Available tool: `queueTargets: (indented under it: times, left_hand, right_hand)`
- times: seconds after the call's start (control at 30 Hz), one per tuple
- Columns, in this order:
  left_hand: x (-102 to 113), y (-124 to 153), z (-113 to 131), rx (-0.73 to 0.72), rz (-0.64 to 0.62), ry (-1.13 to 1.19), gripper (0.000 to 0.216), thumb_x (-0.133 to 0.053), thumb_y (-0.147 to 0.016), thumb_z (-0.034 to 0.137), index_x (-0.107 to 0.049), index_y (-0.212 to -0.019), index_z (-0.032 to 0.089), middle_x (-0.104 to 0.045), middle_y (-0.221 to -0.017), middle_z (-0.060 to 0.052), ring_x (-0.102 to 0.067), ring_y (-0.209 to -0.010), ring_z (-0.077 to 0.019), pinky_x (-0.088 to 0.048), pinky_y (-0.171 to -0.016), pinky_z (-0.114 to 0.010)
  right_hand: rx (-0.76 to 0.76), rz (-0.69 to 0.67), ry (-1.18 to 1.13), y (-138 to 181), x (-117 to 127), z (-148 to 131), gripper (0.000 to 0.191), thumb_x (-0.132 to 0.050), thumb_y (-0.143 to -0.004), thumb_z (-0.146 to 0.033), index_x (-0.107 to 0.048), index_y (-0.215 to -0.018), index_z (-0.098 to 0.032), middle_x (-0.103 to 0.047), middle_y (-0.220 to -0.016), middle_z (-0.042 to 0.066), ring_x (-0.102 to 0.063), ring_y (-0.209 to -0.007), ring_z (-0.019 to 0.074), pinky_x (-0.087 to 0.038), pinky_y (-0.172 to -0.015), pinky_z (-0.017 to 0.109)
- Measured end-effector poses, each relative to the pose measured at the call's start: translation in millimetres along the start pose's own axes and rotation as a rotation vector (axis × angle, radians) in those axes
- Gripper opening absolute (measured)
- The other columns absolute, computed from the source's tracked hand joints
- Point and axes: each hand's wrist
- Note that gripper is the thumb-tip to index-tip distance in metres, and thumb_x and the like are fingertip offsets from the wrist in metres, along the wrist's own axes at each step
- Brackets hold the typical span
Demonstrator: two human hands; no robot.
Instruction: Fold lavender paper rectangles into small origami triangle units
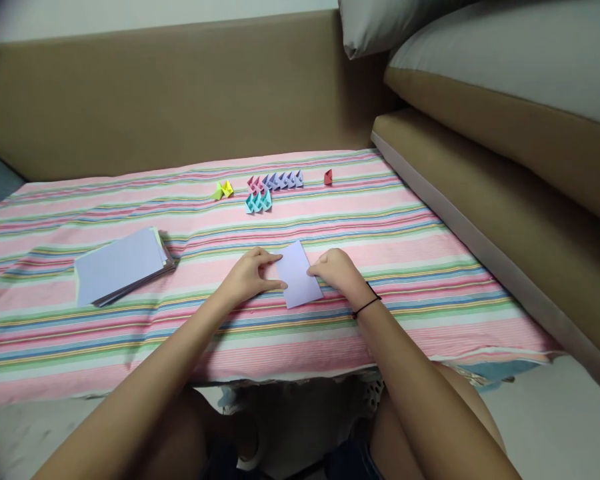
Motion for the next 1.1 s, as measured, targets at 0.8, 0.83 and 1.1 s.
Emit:
queueTargets:
  times: [0.8, 0.83, 1.1]
  left_hand:
    - [4, 18, 32, 0.083, -0.161, -0.256, 0.103, -0.076, -0.045, 0.064, -0.045, -0.134, 0.024, -0.047, -0.124, -0.012, -0.043, -0.114, -0.0339, -0.033, -0.095, -0.045]
    - [4, 19, 33, 0.087, -0.159, -0.257, 0.104, -0.077, -0.044, 0.064, -0.044, -0.134, 0.024, -0.046, -0.125, -0.012, -0.042, -0.115, -0.0342, -0.033, -0.095, -0.045]
    - [5, 18, 18, 0.07, -0.085, -0.006, 0.052, -0.068, -0.073, 0.048, -0.063, -0.118, 0.024, -0.055, -0.118, -0.009, -0.051, -0.111, -0.0269, -0.038, -0.096, -0.039]
  right_hand:
    - [-0.008, -0.008, 0.014, -1, 1, 1, 0.035, -0.064, -0.058, -0.025, -0.035, -0.038, -0.019, -0.025, -0.044, -0.007, -0.023, -0.046, 0.0069, -0.017, -0.046, 0.026]
    - [-0.01, -0.01, 0.012, -1, 1, 1, 0.035, -0.064, -0.058, -0.025, -0.035, -0.038, -0.019, -0.025, -0.044, -0.007, -0.023, -0.046, 0.0069, -0.017, -0.046, 0.026]
    - [-0.008, -0.004, 0.018, 2, 2, -1, 0.037, -0.062, -0.059, -0.025, -0.031, -0.039, -0.02, -0.022, -0.043, -0.007, -0.021, -0.046, 0.0071, -0.017, -0.046, 0.026]
Point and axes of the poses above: each hand's wrist, its own y-axis away from the middle knuckle, its own x-axis out of the back of the hand, z = x × y
